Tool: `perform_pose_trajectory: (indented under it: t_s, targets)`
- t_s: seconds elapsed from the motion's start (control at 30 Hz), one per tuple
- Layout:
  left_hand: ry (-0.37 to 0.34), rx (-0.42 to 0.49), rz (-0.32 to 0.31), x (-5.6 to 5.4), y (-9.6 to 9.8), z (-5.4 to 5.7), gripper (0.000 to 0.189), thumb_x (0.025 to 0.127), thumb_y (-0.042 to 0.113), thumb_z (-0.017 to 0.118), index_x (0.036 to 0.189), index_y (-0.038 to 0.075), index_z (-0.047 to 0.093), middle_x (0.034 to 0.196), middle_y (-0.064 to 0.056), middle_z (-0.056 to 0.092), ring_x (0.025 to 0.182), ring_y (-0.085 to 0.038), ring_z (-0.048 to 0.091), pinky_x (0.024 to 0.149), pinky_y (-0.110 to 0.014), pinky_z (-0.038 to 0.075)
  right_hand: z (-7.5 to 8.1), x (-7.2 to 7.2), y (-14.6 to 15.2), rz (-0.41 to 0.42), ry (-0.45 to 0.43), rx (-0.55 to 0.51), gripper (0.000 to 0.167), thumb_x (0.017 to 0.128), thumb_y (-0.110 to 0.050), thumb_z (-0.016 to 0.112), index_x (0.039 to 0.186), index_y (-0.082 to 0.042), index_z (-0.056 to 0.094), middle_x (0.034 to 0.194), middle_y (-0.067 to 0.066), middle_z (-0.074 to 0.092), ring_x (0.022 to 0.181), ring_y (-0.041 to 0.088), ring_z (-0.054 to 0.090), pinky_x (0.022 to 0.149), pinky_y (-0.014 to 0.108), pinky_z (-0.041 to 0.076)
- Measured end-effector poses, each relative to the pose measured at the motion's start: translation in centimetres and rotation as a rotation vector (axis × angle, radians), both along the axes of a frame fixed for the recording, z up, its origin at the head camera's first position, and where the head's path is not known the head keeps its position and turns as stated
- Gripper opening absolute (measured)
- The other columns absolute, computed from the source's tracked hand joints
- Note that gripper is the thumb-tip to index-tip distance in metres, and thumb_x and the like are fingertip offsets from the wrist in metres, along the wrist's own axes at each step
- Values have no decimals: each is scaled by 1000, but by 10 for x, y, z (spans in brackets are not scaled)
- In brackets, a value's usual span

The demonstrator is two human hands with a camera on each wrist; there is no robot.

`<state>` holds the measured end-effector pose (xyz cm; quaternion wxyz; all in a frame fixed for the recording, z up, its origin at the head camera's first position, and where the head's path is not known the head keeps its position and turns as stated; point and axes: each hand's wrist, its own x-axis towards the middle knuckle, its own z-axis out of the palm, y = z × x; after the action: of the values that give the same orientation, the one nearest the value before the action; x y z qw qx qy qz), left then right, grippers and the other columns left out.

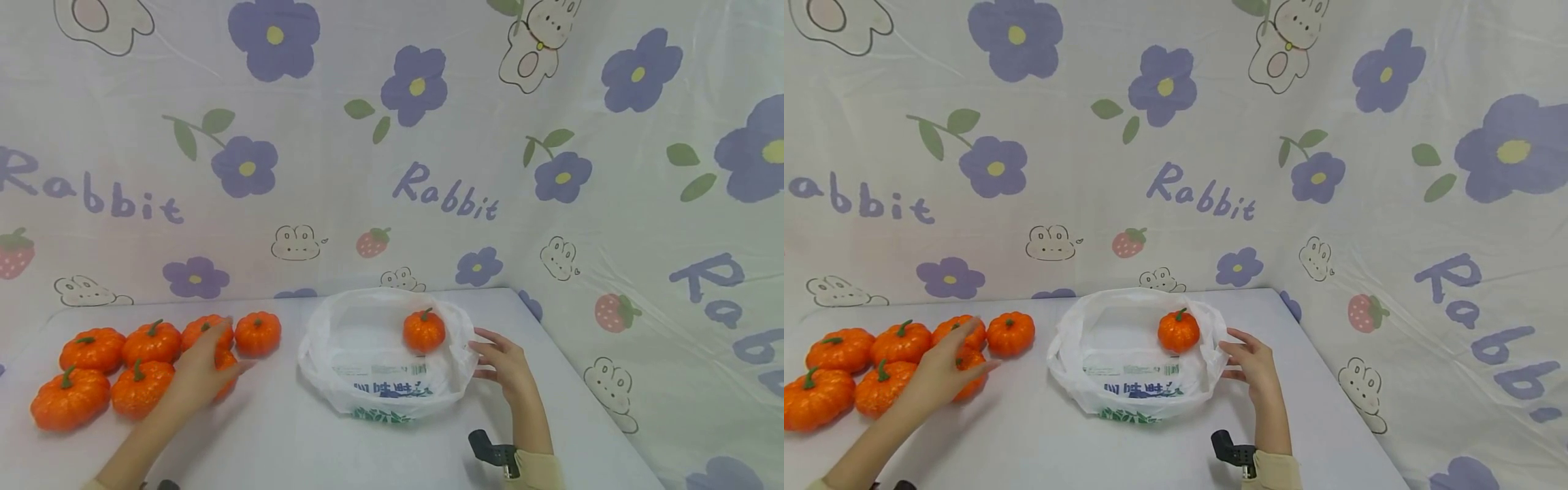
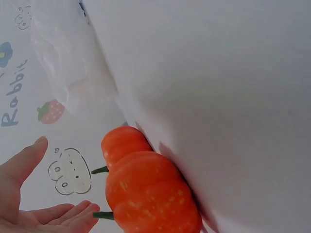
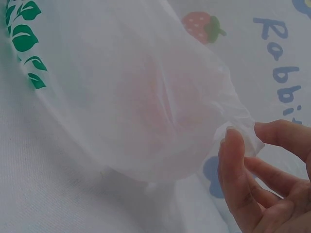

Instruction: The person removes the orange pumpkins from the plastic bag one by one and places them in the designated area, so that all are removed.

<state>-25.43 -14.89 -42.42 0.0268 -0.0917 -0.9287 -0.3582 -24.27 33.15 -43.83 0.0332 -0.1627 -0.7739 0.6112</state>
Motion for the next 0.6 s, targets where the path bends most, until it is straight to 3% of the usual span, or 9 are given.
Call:
perform_pose_trajectory:
  t_s: [0.2, 0.43, 0.6]
  targets:
    - [-28, 10, -11, -3, 16, 3, 91, 85, 34, 74, 155, 9, 21, 156, -24, 31, 138, -49, 35, 104, -63, 42, 0, 0, 0, -1, -3, -3, 51, 93, -25, 66, 139, -7, 53, 116, 14, 66, 76, 13, 64, 70, 26, 62]
    - [-77, 82, -22, -10, 32, 3, 90, 86, 41, 73, 155, 9, 23, 158, -20, 30, 145, -45, 27, 112, -66, 31, 0, 0, 0, -1, -1, -4, 51, 93, -25, 66, 139, -7, 53, 113, 11, 67, 77, 14, 64, 70, 26, 62]
    - [-67, 109, -35, -17, 45, 0, 88, 86, 37, 74, 154, 9, 26, 158, -19, 31, 145, -42, 28, 112, -62, 33, 0, -1, 0, 1, -2, -11, 52, 93, -26, 66, 139, -7, 53, 111, 9, 67, 77, 14, 64, 70, 26, 62]
